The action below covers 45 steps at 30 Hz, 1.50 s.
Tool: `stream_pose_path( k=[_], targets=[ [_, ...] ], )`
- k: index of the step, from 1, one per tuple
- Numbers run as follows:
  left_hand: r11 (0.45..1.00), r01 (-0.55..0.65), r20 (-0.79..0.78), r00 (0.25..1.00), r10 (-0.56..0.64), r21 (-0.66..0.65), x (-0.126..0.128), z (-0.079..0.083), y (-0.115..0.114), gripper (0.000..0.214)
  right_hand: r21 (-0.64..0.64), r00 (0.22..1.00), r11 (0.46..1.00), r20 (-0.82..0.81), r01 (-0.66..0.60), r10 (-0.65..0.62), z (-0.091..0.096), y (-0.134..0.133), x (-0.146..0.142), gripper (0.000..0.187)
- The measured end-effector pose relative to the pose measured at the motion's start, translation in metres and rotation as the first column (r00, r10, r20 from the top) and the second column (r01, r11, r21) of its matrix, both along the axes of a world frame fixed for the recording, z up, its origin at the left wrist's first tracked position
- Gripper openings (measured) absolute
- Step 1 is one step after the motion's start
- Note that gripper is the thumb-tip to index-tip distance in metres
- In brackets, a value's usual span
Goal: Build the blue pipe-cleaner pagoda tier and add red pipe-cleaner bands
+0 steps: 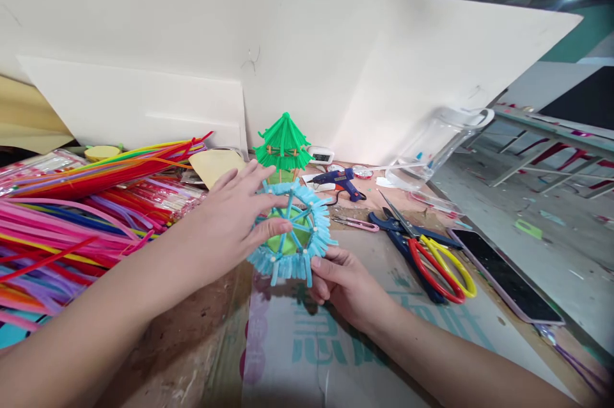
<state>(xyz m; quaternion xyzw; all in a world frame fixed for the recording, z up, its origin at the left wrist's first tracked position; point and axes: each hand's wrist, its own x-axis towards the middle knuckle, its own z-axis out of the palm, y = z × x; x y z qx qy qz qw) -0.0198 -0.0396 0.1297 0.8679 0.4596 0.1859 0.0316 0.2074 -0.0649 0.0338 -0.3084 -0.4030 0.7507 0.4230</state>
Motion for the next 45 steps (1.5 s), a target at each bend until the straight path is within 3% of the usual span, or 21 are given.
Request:
stream_pose_path(
  k=[4, 8, 13, 18, 21, 25, 27, 30, 32, 34, 36, 38, 40, 43, 45],
  targets=[
    [1.0, -0.004, -0.064, 0.998, 0.003, -0.022, 0.009, -0.004, -0.002, 0.042, 0.071, 0.998, 0.997, 0.062, -0.014, 0.009, -0.004, -0.002, 0.001, 0.042],
    [0.999, 0.01, -0.023, 1.0, -0.011, -0.047, 0.013, -0.007, -0.001, 0.043, 0.084, 0.997, 0.996, 0.076, -0.01, 0.004, -0.006, -0.003, 0.001, 0.04],
    [0.998, 0.043, 0.029, 0.999, -0.042, -0.049, 0.014, -0.009, 0.002, 0.046, 0.019, 0.999, 1.0, 0.024, -0.021, 0.021, -0.001, -0.003, 0.001, 0.039],
    [0.999, -0.016, 0.002, 1.0, 0.016, -0.047, 0.016, -0.011, 0.001, 0.045, -0.013, 1.0, 1.0, -0.008, -0.013, 0.013, 0.001, -0.002, -0.001, 0.038],
    [0.998, -0.064, 0.031, 0.997, 0.064, 0.025, 0.015, -0.005, -0.006, 0.044, -0.025, 0.999, 0.999, -0.029, 0.021, -0.022, 0.003, 0.0, 0.0, 0.035],
    [0.988, -0.058, 0.146, 0.989, 0.037, 0.142, 0.009, 0.009, -0.013, 0.04, -0.017, 0.996, 0.997, -0.055, 0.074, -0.075, 0.01, 0.006, 0.009, 0.037],
    [0.985, -0.11, 0.233, 0.969, 0.078, 0.129, 0.001, 0.013, -0.011, 0.039, -0.003, 0.992, 0.995, -0.069, 0.104, -0.104, 0.017, 0.011, 0.017, 0.036],
    [0.988, -0.149, 0.259, 0.953, 0.156, -0.047, -0.016, 0.011, 0.004, 0.044, 0.033, 0.983, 0.987, -0.099, 0.156, -0.152, 0.027, 0.018, 0.029, 0.033],
    [0.964, -0.048, 0.168, 0.981, 0.094, -0.262, -0.024, 0.004, 0.016, 0.049, 0.059, 0.977, 0.98, -0.117, 0.187, -0.18, 0.033, 0.021, 0.034, 0.032],
    [0.877, 0.044, 0.132, 0.991, 0.023, -0.479, -0.026, -0.004, 0.025, 0.057, 0.083, 0.973, 0.975, -0.123, 0.206, -0.195, 0.037, 0.023, 0.038, 0.032],
    [0.762, 0.194, 0.248, 0.968, -0.046, -0.618, -0.021, -0.012, 0.031, 0.065, 0.103, 0.971, 0.97, -0.118, 0.219, -0.207, 0.039, 0.023, 0.04, 0.032],
    [0.642, 0.418, 0.447, 0.885, -0.128, -0.643, -0.011, -0.02, 0.033, 0.063, 0.114, 0.969, 0.965, -0.106, 0.235, -0.223, 0.039, 0.024, 0.041, 0.032],
    [0.564, 0.492, 0.54, 0.836, -0.095, -0.663, 0.0, -0.027, 0.033, 0.051, 0.117, 0.966, 0.961, -0.092, 0.25, -0.24, 0.039, 0.024, 0.041, 0.031],
    [0.586, 0.406, 0.52, 0.854, 0.031, -0.701, 0.007, -0.031, 0.034, 0.037, 0.116, 0.967, 0.961, -0.077, 0.251, -0.243, 0.039, 0.025, 0.041, 0.03],
    [0.658, 0.243, 0.405, 0.909, 0.103, -0.713, 0.003, -0.029, 0.037, 0.036, 0.118, 0.968, 0.962, -0.08, 0.246, -0.238, 0.04, 0.025, 0.042, 0.031]
  ],
)
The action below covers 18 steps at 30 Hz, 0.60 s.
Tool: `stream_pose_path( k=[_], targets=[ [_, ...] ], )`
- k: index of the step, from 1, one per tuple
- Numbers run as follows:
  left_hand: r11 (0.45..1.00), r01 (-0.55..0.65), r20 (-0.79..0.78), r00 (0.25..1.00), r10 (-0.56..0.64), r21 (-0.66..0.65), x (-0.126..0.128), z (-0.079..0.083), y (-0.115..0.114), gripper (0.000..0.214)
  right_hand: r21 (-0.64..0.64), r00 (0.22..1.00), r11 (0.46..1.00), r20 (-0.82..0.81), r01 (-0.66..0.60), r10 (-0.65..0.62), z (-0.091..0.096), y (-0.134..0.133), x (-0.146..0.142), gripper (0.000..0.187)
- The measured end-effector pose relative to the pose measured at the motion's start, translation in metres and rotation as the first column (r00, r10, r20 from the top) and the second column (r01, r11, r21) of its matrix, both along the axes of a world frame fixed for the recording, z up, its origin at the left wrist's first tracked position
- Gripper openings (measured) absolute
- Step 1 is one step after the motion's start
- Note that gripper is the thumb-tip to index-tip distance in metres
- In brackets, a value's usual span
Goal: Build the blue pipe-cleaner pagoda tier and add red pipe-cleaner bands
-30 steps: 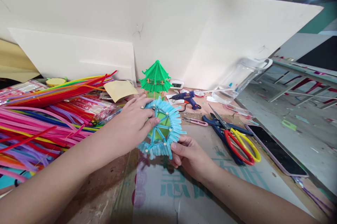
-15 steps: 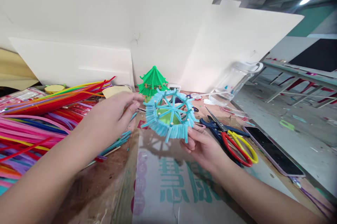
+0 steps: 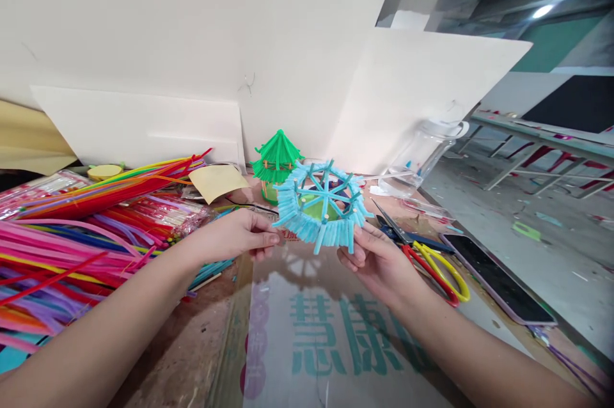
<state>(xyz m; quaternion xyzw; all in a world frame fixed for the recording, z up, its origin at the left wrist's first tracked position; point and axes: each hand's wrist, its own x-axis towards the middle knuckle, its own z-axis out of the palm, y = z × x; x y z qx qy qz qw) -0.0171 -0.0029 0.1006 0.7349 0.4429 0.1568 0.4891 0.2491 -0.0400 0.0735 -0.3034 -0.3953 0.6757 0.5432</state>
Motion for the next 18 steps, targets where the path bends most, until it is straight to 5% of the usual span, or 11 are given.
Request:
stream_pose_path(
  k=[2, 4, 6, 12, 16, 18],
  targets=[
    [0.973, -0.133, -0.166, 0.972, 0.166, 0.191, -0.01, 0.004, 0.004, 0.035, 0.003, 1.0, 1.0, -0.009, 0.0, 0.0, 0.0, 0.0, 0.0, 0.033],
    [0.827, -0.231, -0.237, 0.888, 0.395, 0.513, -0.022, 0.008, 0.008, 0.033, 0.003, 1.0, 1.0, -0.02, 0.002, -0.002, 0.0, -0.001, 0.0, 0.034],
    [0.717, -0.24, -0.262, 0.817, 0.513, 0.654, -0.032, 0.011, 0.011, 0.034, 0.001, 0.999, 1.0, -0.031, -0.01, 0.01, 0.0, -0.001, 0.0, 0.034],
    [0.812, -0.178, -0.296, 0.87, 0.393, 0.556, -0.027, 0.01, 0.009, 0.036, -0.006, 0.998, 0.998, -0.039, -0.057, 0.057, -0.004, -0.005, -0.003, 0.031],
    [0.724, -0.277, -0.029, 0.925, 0.379, 0.632, -0.013, 0.008, 0.005, 0.041, -0.027, 0.994, 0.996, -0.074, -0.087, 0.085, -0.004, -0.007, -0.004, 0.03],
    [0.747, -0.323, 0.151, 0.945, 0.291, 0.581, -0.009, 0.008, 0.002, 0.044, -0.054, 0.989, 0.992, -0.101, -0.117, 0.111, -0.006, -0.008, -0.006, 0.033]
  ],
)
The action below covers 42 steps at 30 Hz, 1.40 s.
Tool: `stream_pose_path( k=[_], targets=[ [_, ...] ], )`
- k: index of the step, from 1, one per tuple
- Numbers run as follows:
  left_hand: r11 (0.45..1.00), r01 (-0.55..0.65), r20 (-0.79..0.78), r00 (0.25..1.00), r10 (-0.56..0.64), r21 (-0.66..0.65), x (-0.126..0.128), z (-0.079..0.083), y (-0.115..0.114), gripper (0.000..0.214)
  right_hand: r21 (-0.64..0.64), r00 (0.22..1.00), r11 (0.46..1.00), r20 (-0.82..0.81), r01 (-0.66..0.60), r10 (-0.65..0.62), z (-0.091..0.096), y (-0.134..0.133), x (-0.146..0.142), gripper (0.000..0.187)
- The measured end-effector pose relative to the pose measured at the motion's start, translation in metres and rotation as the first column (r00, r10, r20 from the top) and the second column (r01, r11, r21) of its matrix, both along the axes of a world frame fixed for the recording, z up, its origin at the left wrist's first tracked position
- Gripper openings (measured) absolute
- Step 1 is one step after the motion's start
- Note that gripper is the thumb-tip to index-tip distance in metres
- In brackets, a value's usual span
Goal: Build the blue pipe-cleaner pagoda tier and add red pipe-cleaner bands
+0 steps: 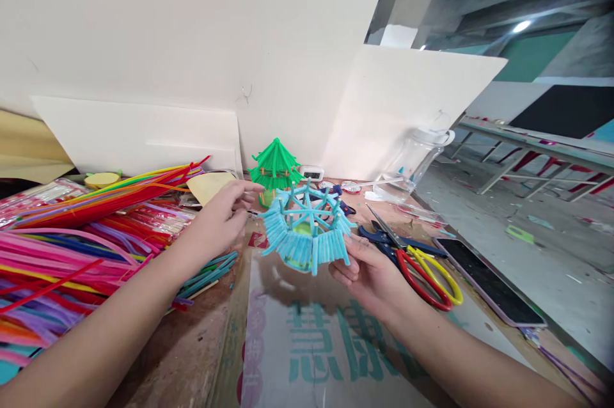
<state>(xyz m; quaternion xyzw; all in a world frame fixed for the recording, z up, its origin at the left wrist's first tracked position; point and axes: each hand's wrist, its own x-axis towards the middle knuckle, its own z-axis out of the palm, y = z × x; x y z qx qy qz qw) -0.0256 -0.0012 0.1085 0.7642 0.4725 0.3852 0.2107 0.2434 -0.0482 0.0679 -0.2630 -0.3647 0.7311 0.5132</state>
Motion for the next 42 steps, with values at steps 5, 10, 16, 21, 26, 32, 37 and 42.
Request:
stream_pose_path(
  k=[5, 10, 16, 21, 26, 32, 37, 42],
  targets=[
    [0.932, 0.284, 0.18, 0.952, -0.246, -0.226, 0.011, -0.003, -0.011, 0.06, -0.074, 1.0, 0.997, -0.009, -0.008, 0.007, -0.009, 0.002, -0.005, 0.035],
    [0.873, 0.359, 0.262, 0.923, -0.281, -0.329, 0.021, -0.016, -0.011, 0.069, -0.11, 1.0, 0.994, 0.007, -0.009, 0.009, -0.016, 0.003, -0.011, 0.039],
    [0.937, 0.266, 0.14, 0.961, -0.239, -0.227, 0.026, -0.025, -0.004, 0.059, -0.125, 1.0, 0.992, 0.002, -0.002, 0.002, -0.019, 0.0, -0.015, 0.044],
    [0.94, 0.261, 0.108, 0.964, -0.243, -0.218, 0.026, -0.023, -0.006, 0.058, -0.137, 1.0, 0.99, 0.002, -0.017, 0.018, -0.022, 0.001, -0.013, 0.044],
    [0.944, 0.264, 0.111, 0.963, -0.246, -0.199, 0.024, -0.026, -0.005, 0.057, -0.13, 0.999, 0.991, 0.004, -0.038, 0.039, -0.026, 0.002, -0.012, 0.045],
    [0.944, 0.273, 0.079, 0.962, -0.262, -0.188, 0.022, -0.027, -0.003, 0.055, -0.124, 0.999, 0.992, 0.024, -0.033, 0.036, -0.028, 0.003, -0.012, 0.045],
    [0.95, 0.265, 0.087, 0.963, -0.254, -0.162, 0.018, -0.026, -0.006, 0.089, -0.114, 0.999, 0.993, 0.05, 0.001, 0.004, -0.025, 0.001, -0.015, 0.045],
    [0.928, 0.185, -0.346, 0.936, -0.066, 0.323, 0.028, -0.007, -0.034, 0.057, -0.124, 0.998, 0.992, 0.069, 0.022, -0.014, -0.022, -0.005, -0.021, 0.044]
  ],
)
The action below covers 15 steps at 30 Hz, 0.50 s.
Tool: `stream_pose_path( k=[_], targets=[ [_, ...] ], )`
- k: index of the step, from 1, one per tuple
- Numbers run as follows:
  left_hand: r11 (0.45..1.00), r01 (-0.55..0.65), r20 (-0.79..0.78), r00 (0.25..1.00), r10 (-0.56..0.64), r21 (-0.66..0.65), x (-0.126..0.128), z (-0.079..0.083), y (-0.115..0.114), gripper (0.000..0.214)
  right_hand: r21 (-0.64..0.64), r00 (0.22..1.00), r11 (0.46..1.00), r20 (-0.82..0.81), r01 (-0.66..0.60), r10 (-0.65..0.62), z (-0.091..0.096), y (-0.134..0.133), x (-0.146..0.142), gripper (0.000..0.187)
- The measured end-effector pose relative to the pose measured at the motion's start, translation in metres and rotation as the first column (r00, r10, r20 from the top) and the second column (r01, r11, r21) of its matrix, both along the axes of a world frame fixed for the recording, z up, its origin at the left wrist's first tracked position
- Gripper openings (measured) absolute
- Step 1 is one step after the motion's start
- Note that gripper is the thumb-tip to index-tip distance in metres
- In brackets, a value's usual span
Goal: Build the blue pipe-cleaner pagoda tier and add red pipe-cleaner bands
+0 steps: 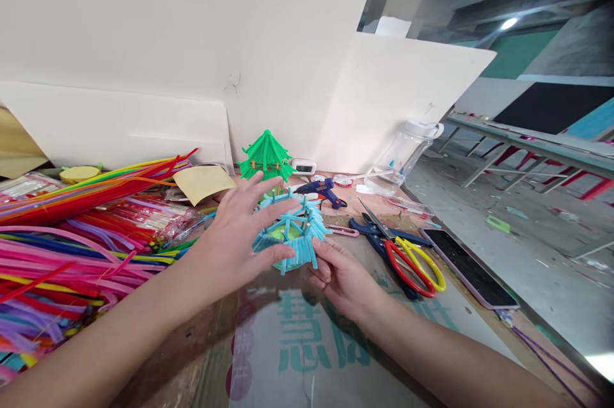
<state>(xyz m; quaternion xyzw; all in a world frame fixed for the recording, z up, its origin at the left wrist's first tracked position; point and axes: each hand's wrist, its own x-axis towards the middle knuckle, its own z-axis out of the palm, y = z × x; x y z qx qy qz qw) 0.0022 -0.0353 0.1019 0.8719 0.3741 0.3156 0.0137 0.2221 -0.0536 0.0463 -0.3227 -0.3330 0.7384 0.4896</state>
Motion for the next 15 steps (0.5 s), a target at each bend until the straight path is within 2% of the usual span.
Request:
stream_pose_path(
  k=[2, 5, 15],
  targets=[
    [0.992, 0.017, -0.072, 0.997, -0.008, 0.124, 0.006, 0.006, -0.011, 0.047, -0.011, 1.0, 1.0, 0.007, -0.001, 0.001, 0.002, -0.003, -0.002, 0.041],
    [0.981, 0.042, -0.133, 0.991, -0.017, 0.189, 0.012, 0.007, -0.017, 0.038, -0.021, 1.0, 1.0, 0.012, 0.0, 0.0, 0.004, -0.006, -0.005, 0.04],
    [0.985, 0.027, -0.133, 0.991, -0.004, 0.17, 0.009, 0.002, -0.012, 0.043, -0.027, 1.0, 1.0, 0.027, -0.003, 0.004, 0.003, -0.005, -0.004, 0.044]
  ],
)
